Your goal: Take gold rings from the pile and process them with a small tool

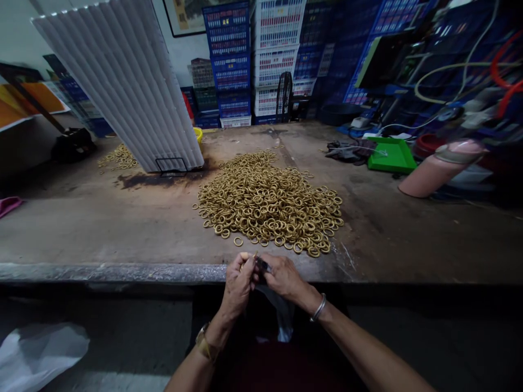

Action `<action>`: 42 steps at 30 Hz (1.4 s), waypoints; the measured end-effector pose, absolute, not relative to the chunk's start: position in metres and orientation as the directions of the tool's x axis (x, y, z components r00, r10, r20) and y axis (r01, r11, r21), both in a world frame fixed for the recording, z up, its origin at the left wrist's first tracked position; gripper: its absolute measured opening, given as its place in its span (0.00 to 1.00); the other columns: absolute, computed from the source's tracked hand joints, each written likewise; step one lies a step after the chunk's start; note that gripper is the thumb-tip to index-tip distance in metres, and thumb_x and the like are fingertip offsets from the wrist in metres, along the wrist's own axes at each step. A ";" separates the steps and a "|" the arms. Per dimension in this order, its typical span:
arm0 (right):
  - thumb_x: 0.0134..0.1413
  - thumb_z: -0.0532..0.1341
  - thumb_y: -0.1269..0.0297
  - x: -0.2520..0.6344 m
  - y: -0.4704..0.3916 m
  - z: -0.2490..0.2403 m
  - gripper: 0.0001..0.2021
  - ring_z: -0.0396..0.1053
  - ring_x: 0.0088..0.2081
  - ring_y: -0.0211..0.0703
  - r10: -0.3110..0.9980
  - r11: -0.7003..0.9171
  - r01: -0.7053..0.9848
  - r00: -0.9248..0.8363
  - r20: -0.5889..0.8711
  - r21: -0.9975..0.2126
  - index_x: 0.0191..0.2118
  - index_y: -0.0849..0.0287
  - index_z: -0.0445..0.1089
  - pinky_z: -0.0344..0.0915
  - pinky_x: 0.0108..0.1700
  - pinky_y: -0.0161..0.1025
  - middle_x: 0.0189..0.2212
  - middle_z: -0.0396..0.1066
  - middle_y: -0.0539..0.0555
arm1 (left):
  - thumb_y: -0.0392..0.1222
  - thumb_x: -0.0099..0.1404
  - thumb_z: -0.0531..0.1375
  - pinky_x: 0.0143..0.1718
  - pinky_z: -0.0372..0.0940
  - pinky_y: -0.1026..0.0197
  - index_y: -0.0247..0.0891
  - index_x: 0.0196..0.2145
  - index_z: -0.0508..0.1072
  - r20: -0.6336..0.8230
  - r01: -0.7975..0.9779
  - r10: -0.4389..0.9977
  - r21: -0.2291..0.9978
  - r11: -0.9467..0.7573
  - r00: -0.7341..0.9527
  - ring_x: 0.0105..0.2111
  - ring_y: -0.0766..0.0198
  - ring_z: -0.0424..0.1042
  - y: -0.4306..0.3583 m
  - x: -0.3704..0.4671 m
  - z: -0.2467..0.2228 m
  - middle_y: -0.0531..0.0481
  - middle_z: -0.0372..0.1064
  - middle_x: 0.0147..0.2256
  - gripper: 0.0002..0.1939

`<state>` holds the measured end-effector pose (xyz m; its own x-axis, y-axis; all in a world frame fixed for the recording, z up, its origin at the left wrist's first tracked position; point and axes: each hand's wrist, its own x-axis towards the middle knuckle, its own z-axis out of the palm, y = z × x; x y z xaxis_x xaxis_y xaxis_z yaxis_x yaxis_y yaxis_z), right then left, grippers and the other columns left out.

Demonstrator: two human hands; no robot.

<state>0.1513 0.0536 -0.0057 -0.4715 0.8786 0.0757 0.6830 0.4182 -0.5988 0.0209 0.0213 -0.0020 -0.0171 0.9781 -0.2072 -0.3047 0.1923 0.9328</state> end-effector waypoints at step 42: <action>0.55 0.51 0.62 0.076 0.097 0.001 0.11 0.69 0.36 0.47 0.921 0.373 0.903 -0.388 -0.031 -0.212 0.44 0.58 0.58 0.56 0.35 0.38 0.33 0.71 0.56 | 0.40 0.53 0.61 0.16 0.52 0.73 0.34 0.32 0.68 -0.360 -0.824 0.926 0.484 0.294 0.119 0.21 0.74 0.61 0.014 -0.025 -0.001 0.50 0.64 0.27 0.10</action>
<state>0.0761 0.0973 0.0006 -0.3878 0.9212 -0.0309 0.9033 0.3731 -0.2120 -0.0254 0.0140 -0.0012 0.1187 0.9255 -0.3596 -0.8245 0.2937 0.4837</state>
